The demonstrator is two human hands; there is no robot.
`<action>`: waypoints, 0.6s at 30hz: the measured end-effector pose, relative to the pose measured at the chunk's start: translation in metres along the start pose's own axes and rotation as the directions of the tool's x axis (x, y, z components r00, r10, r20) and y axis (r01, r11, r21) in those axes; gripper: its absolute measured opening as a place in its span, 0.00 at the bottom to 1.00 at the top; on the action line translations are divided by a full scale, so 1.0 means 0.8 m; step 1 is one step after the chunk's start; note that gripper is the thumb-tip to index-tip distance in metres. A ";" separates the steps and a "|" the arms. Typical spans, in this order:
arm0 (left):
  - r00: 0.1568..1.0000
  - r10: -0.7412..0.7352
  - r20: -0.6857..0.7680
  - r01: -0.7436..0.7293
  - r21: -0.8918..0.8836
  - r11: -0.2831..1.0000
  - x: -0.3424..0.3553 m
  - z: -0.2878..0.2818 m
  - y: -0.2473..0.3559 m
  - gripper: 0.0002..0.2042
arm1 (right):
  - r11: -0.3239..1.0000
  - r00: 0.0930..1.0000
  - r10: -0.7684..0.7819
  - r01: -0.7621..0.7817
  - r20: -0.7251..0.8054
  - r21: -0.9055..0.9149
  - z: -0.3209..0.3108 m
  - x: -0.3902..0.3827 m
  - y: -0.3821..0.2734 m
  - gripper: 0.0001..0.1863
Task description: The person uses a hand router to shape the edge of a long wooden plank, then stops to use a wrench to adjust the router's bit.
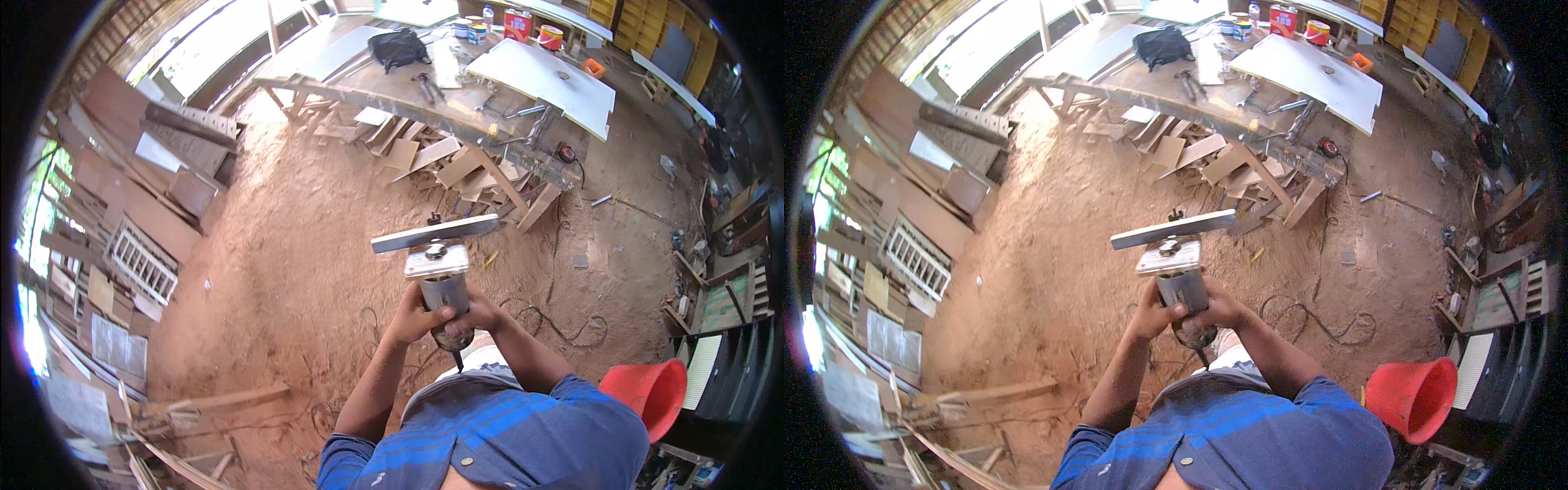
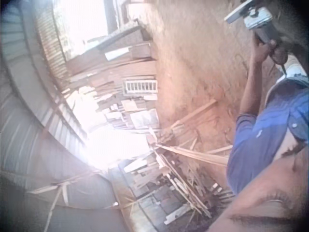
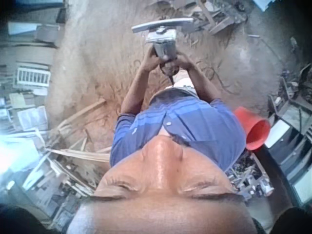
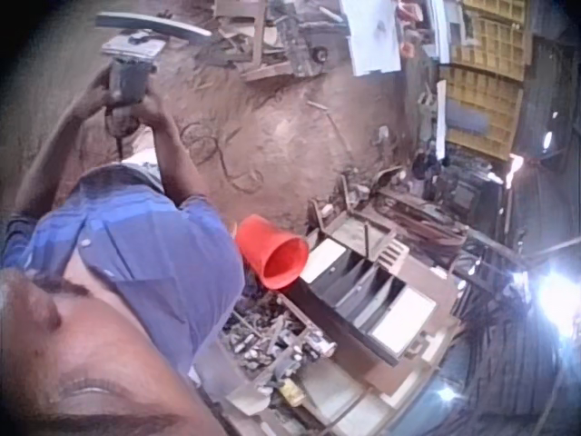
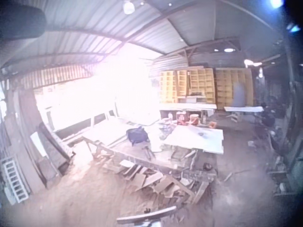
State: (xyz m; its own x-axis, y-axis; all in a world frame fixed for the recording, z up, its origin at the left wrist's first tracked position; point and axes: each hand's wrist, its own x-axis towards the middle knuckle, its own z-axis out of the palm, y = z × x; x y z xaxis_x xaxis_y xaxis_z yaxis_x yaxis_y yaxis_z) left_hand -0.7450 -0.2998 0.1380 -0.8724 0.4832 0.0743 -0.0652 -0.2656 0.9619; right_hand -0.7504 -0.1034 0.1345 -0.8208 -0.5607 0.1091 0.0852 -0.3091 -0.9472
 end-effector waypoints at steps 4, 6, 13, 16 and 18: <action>0.995 0.022 -0.102 -0.032 -0.095 0.995 0.111 -0.022 0.008 0.41 | 0.993 0.993 0.120 -0.120 -0.001 0.019 -0.072 0.082 -0.045 0.38; 0.975 0.096 -0.199 -0.111 -0.066 0.992 0.159 -0.019 0.025 0.47 | 0.968 0.991 0.133 -0.126 0.019 -0.216 -0.101 0.117 -0.068 0.43; 0.920 -0.046 -0.390 -0.048 -0.226 0.973 0.278 -0.123 0.024 0.40 | 0.903 0.950 0.097 -0.209 -0.298 -0.374 -0.193 0.170 -0.083 0.30; 0.876 -0.136 -0.462 -0.033 -0.340 0.940 0.336 -0.185 0.014 0.32 | 0.854 0.866 0.013 -0.269 -0.500 -0.445 -0.243 0.170 -0.044 0.20; 0.859 -0.161 -0.486 0.028 -0.270 0.962 0.369 -0.219 0.017 0.30 | 0.801 0.789 0.113 -0.432 -0.604 -0.414 -0.277 0.167 -0.028 0.16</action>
State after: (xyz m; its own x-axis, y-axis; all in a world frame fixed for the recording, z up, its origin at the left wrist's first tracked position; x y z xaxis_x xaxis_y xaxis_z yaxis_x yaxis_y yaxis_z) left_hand -1.0885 -0.3068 0.1266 -0.9742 0.0519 -0.2194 -0.2178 -0.4680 0.8565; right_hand -0.9867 -0.0014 0.1035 -0.9790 -0.0132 -0.2034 0.1891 0.3126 -0.9309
